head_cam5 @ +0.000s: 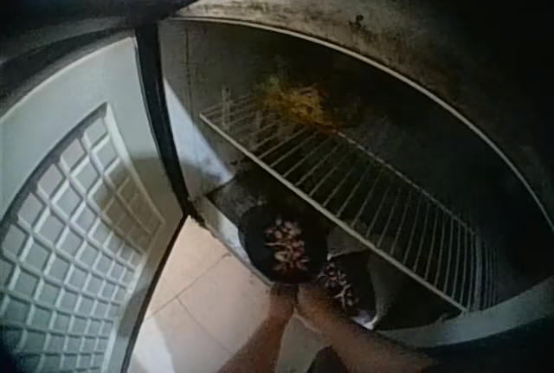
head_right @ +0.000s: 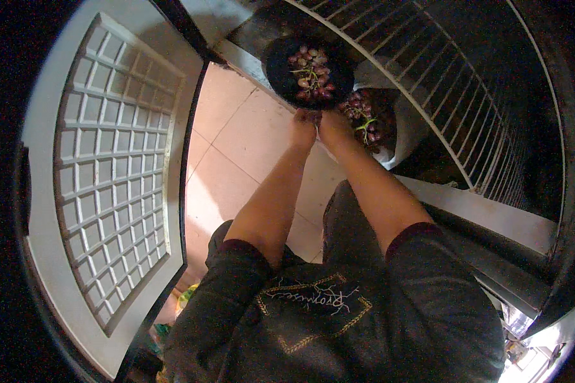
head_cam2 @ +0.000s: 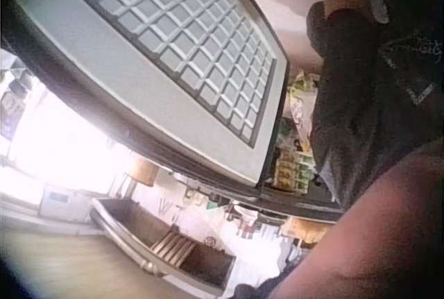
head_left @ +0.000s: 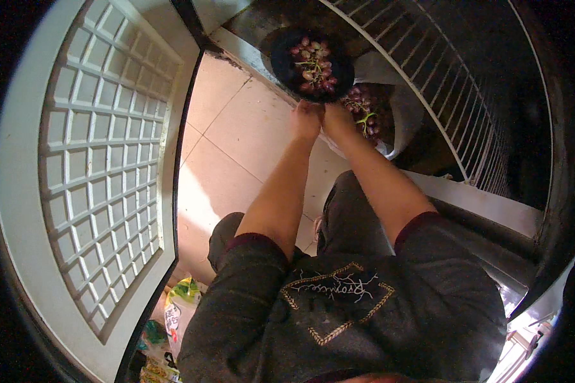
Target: The person retrieves a black bowl, collects grapes from a refrigerator, and places them in the bowl. Then they scoop rice into a white bowl, add chopped greens, shredded yellow topping, braised meat, and a halved boiled egg using tongs and a ladle. The completed bowl is held at the end.
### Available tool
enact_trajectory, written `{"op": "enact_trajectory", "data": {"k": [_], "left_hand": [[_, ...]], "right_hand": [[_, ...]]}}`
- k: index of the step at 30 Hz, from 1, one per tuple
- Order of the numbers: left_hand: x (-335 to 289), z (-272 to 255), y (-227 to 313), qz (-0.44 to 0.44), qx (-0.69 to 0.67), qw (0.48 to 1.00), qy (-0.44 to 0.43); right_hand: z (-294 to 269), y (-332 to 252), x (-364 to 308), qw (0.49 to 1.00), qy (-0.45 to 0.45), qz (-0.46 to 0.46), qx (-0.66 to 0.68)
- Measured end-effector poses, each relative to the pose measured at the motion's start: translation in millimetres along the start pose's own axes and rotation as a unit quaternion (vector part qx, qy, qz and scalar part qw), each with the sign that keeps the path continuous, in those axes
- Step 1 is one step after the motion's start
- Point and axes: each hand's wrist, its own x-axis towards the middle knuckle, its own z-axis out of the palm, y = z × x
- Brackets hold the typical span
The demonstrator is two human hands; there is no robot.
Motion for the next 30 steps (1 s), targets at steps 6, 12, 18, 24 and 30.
{"op": "enact_trajectory", "data": {"k": [6, 12, 18, 24, 30], "left_hand": [[0, 5, -3, -0.038, -0.009, 0.999, -0.001], [-5, 14, 4, 0.026, -0.048, 0.998, 0.032], [-10, 17, 5, 0.043, 0.075, 0.995, 0.048], [-32, 17, 29, 0.036, 0.151, 0.988, 0.005], [-45, 30, 53, 0.113, 0.093, 0.989, -0.001]], "right_hand": [[15, 4, -17, 0.979, 0.188, -0.038, 0.063], [-60, -6, -39, 0.982, 0.135, -0.009, 0.13], [-112, 48, -9, 0.918, 0.232, 0.019, 0.32], [-22, 154, -20, 0.945, 0.323, 0.025, 0.05], [-30, 139, -61, 0.931, 0.233, 0.273, -0.065]]}}
